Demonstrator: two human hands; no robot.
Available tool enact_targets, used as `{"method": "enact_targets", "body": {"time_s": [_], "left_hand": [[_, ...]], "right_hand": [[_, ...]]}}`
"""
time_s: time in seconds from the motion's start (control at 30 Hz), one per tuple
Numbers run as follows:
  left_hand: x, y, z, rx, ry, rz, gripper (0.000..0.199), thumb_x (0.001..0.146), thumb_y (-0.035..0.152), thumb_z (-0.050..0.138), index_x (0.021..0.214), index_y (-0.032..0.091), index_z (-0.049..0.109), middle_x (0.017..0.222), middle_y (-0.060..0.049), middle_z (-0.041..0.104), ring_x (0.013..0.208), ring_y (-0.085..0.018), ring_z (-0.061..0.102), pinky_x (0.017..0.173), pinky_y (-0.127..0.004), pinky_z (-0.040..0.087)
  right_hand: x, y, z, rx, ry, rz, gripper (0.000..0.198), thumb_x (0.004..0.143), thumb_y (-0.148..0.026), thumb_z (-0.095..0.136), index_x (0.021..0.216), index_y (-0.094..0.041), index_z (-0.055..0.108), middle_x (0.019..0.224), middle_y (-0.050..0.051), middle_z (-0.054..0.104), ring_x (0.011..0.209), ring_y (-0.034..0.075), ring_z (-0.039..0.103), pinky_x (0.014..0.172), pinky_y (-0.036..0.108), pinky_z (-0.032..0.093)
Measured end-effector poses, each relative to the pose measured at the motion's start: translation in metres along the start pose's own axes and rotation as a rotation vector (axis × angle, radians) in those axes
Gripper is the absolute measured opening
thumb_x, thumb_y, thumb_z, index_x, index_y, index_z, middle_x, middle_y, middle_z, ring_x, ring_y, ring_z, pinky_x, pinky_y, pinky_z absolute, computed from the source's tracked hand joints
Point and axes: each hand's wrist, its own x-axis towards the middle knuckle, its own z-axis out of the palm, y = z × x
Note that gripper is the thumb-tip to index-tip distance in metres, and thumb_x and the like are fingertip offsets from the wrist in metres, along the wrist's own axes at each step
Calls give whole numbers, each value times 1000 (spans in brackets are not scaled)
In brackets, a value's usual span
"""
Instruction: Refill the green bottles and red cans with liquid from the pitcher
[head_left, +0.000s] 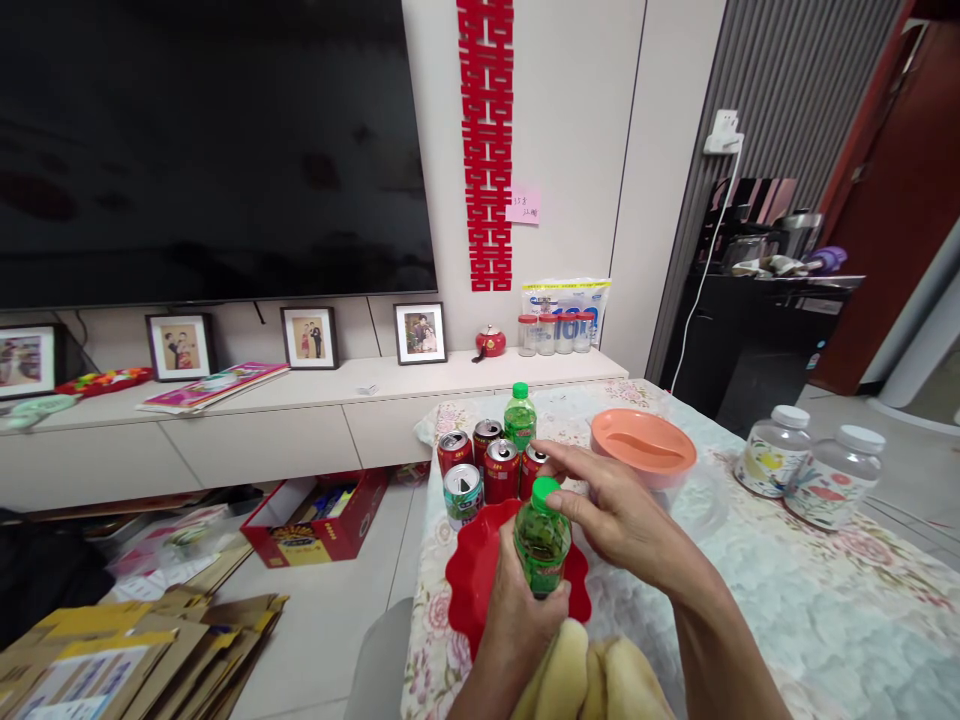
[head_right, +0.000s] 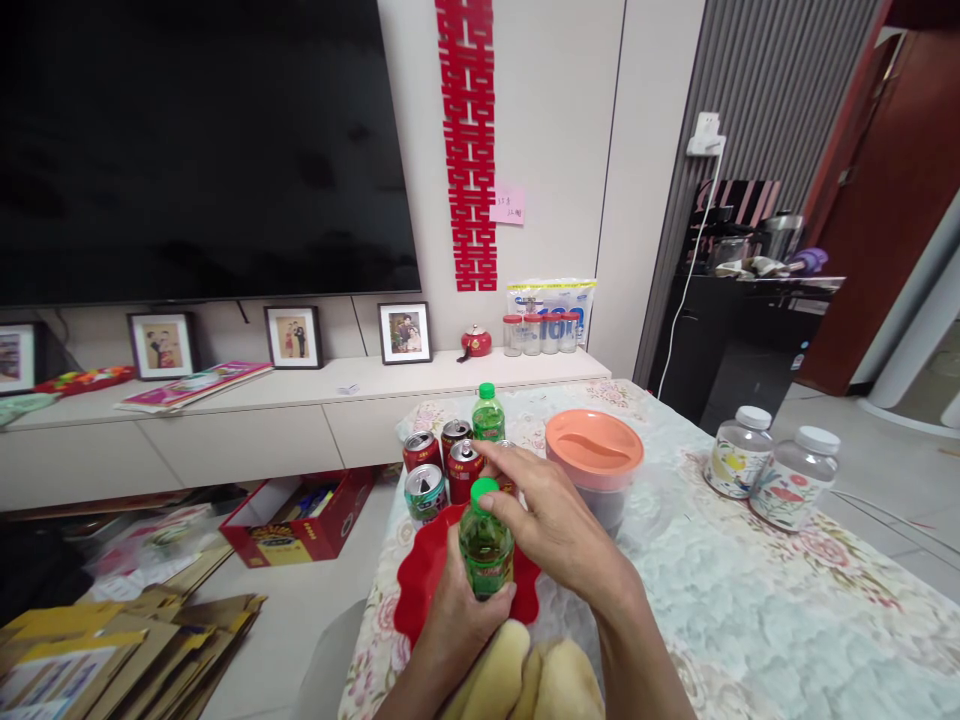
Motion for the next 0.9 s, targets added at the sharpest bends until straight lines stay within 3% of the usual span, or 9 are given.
{"method": "enact_targets", "body": {"time_s": [0.1, 0.23, 0.33, 0.4, 0.53, 0.73, 0.9], "left_hand": [[0, -4, 1, 11, -7, 3, 69, 59, 10, 69, 127, 19, 55, 110, -10, 73, 96, -29, 72, 86, -40, 59], [0, -8, 0, 27, 6, 32, 71, 59, 9, 69, 128, 19, 56, 109, -9, 74, 95, -28, 72, 84, -38, 59], [0, -8, 0, 44, -10, 36, 70, 61, 11, 70, 129, 19, 56, 110, -9, 74, 95, -28, 72, 84, -38, 59], [1, -8, -1, 50, -14, 40, 71, 61, 12, 70, 130, 18, 55, 111, -10, 73, 96, -28, 72, 86, -39, 59], [1, -7, -1, 41, -20, 8, 67, 61, 12, 69, 127, 17, 55, 109, -11, 73, 95, -29, 72, 85, -40, 59], [0, -9, -1, 62, -26, 23, 71, 61, 11, 69, 131, 19, 56, 111, -9, 73, 94, -27, 73, 79, -36, 59], [1, -6, 0, 32, 6, 40, 70, 59, 11, 70, 128, 18, 59, 107, -9, 75, 91, -28, 73, 81, -38, 60]], "right_hand": [[-1, 4, -1, 4, 48, 32, 53, 97, -34, 63, 148, -21, 59, 120, 8, 73, 108, 24, 68, 99, 43, 53], [-4, 10, -4, 87, -27, -4, 51, 104, -32, 50, 154, -24, 52, 141, 6, 67, 131, 22, 61, 113, 43, 46], [-3, 10, -3, 78, -84, -42, 49, 103, -27, 48, 151, -24, 56, 147, 5, 64, 139, 22, 56, 118, 42, 41], [-1, 9, -1, 71, -60, -38, 48, 101, -28, 53, 149, -23, 59, 144, 6, 66, 133, 23, 60, 114, 43, 45], [3, 7, 2, 22, 31, 24, 55, 92, -32, 69, 145, -22, 63, 115, 7, 74, 105, 25, 68, 97, 43, 53], [-1, 10, -2, 145, -35, -14, 53, 103, -33, 53, 156, -27, 51, 140, 5, 68, 129, 24, 61, 112, 45, 45], [0, 13, 1, 108, -34, -48, 48, 100, -30, 59, 147, -29, 61, 134, 5, 71, 126, 26, 63, 109, 45, 46]]}}
